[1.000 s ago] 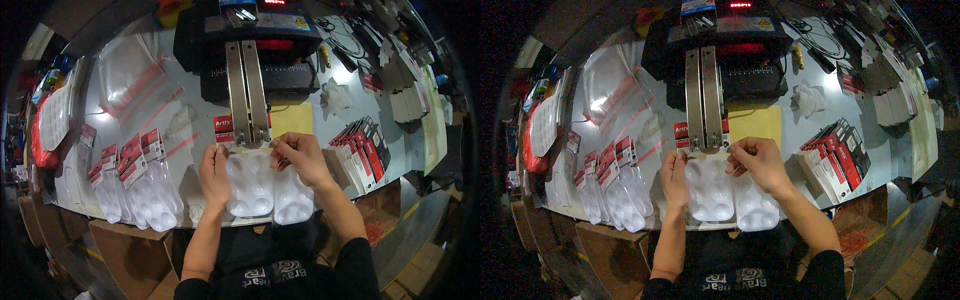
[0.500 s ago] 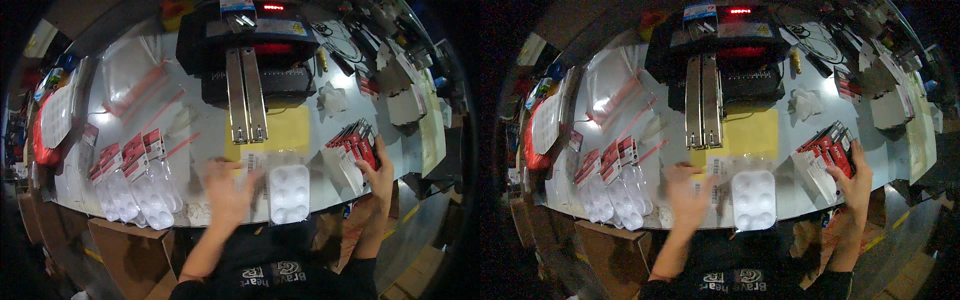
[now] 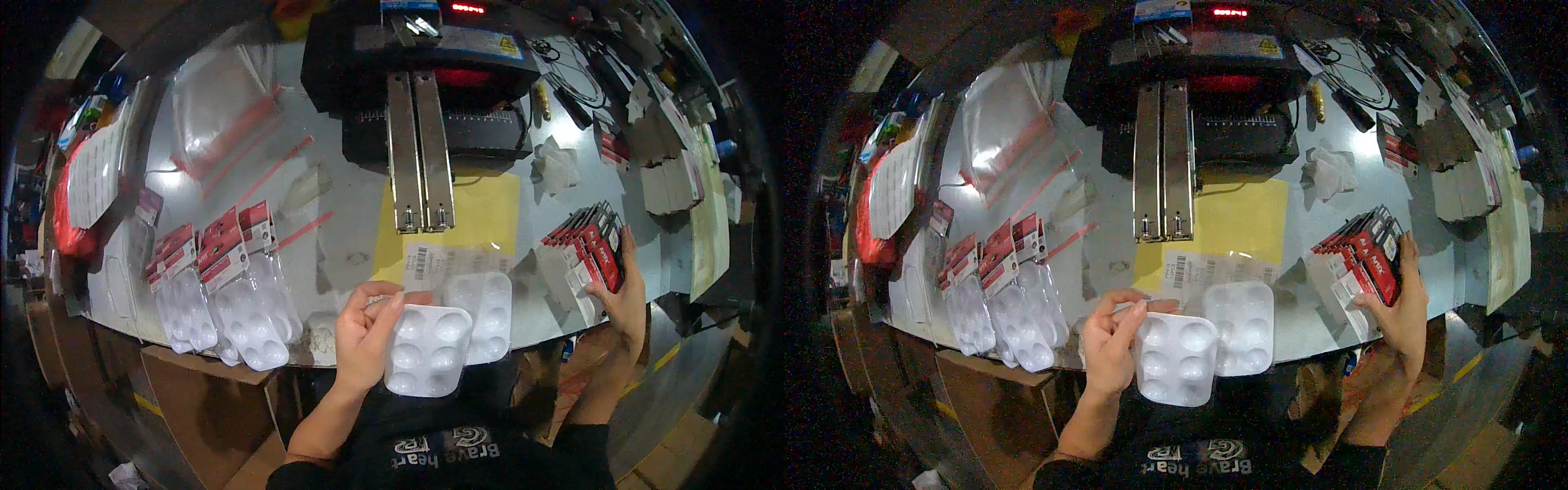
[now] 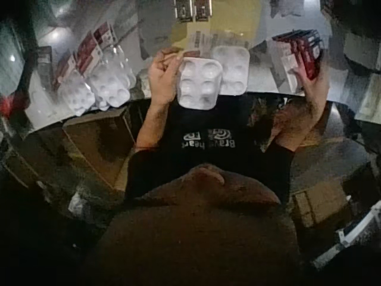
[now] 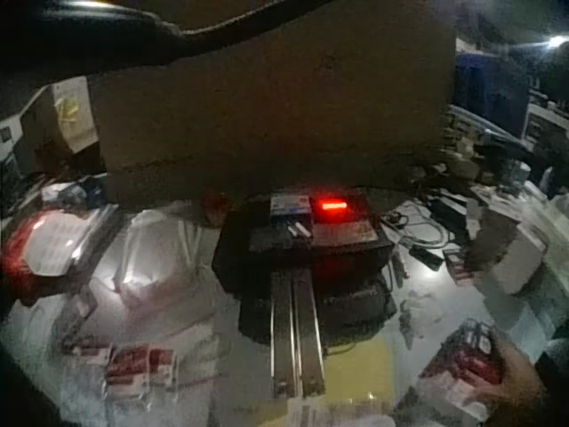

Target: The person repeatedly picks plastic mixing palettes and their red-and-white labels, inserts the palettes into clear plastic bags, and affixes the labels to the sealed bags. The labeled packages are stacked on the table and later placed into a cardboard box.

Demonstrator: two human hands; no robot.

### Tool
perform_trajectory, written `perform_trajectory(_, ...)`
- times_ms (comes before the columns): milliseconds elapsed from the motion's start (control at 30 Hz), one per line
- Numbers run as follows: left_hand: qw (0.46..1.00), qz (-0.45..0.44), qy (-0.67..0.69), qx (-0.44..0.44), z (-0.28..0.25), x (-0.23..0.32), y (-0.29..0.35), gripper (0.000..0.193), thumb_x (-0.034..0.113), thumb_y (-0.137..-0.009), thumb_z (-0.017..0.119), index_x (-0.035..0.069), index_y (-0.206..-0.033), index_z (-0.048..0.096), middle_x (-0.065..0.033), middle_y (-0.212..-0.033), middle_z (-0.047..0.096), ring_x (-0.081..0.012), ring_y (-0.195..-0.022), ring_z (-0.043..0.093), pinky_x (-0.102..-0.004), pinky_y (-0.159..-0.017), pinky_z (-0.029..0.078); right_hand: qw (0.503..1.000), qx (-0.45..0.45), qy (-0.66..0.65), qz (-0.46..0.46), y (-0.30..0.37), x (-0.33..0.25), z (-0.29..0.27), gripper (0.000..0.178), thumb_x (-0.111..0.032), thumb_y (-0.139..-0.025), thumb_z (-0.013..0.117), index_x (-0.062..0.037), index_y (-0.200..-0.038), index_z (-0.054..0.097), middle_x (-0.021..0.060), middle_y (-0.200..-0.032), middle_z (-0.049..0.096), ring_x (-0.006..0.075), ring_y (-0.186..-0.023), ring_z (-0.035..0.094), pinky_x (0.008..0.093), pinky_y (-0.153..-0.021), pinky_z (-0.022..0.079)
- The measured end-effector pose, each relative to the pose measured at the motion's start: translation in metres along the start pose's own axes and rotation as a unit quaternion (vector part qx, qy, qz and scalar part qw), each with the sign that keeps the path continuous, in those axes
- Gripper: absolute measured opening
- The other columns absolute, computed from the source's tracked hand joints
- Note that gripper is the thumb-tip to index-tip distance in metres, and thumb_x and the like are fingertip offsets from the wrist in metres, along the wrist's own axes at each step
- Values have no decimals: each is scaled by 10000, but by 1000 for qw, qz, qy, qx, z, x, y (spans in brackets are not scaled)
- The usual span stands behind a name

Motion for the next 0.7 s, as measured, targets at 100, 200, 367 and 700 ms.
perform_trajectory(100,999,-29,31,-14,5,-12,-3,228,121,-924,519,-42,-1077,566,-180,-1022,649,-171,-952,613,-263,-836,463,1000,-4,-20,7,0,3,-5,861,-229,-643,793,26,-1346,366,220,-1267,503,282,-1086,558,341,-931,419)
perform_trajectory(200,999,-43,-7,-29,15,-15,-1,233,128,-925,521,-47,-1061,594,-163,-1023,653,-164,-957,611,-267,-856,455,981,4,-120,154,3,9,-12,596,-135,-733,734,14,-1258,494,139,-1086,628,170,-923,614,280,-834,474)
perform_trajectory(367,990,-6,-119,-78,37,7,17,233,136,-931,510,-32,-1059,607,-101,-1012,670,-135,-955,607,-247,-859,448,965,-76,-250,-21,4,-112,2,529,-58,-701,722,12,-1171,489,93,-1035,610,178,-943,603,301,-840,470)
perform_trajectory(700,956,64,-286,-7,25,31,28,130,108,-892,575,-3,-950,609,-100,-862,695,-126,-775,668,-230,-674,497,936,-184,-207,-218,4,-207,70,330,-254,-698,768,-54,-892,591,108,-697,597,286,-599,601,339,-538,466)
Point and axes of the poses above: each hand's wrist, its own y-axis away from the middle knuckle, its own z-axis out of the palm, x = y × z, the point moved 10 cm from there along -y, towards the middle knuckle
